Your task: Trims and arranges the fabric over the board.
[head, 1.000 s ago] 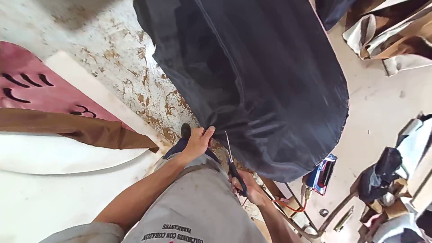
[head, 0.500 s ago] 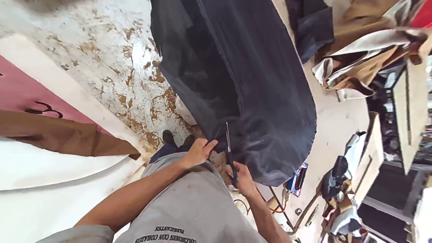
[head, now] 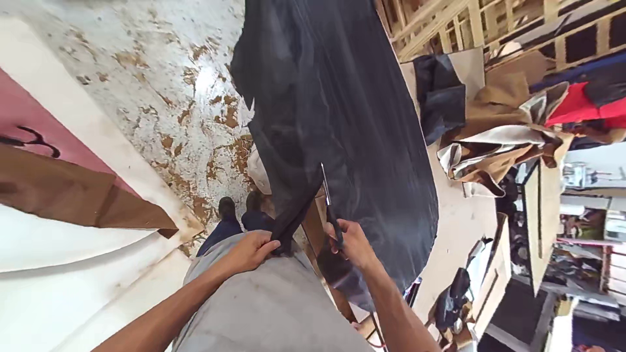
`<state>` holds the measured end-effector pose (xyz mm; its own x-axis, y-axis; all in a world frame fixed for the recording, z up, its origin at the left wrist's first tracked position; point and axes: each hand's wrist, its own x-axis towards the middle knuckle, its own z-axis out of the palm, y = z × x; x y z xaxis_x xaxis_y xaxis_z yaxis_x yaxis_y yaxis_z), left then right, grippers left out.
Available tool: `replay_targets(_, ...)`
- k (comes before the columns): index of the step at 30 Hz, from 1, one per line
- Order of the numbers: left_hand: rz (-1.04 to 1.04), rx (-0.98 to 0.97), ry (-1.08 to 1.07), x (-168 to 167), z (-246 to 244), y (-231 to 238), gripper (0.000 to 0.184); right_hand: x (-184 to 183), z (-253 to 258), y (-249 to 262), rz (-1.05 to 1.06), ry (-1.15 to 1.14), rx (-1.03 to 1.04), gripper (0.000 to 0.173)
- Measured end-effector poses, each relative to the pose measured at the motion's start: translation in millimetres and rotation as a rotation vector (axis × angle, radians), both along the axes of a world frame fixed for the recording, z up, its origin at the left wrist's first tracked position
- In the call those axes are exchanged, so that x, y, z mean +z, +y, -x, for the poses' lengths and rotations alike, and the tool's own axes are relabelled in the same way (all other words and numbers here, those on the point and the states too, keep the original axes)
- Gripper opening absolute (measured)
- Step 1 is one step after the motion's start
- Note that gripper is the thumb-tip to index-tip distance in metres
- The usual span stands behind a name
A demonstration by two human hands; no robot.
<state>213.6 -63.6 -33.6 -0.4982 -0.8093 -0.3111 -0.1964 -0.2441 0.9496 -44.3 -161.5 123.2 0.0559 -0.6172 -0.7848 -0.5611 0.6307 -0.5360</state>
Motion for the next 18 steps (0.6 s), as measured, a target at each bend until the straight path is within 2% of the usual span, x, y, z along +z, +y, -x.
replay_targets(5,0.058,0.07,-0.218,7.1,-25.9,21.0,0.053,-4.5,-25.9,-71.2,-0.031,-0.015,0.098,0.037)
replay_targets(10,-0.035,0.152,-0.337,16.1,-54.6,49.8,0.054,-16.2,-67.8,-140.1,-0.01,-0.035,0.165,0.042)
replay_targets(18,-0.07,0.41,-0.527,20.0,-103.0,98.2,0.053,-26.1,-147.1,-226.5,0.066,-0.028,0.274,0.045)
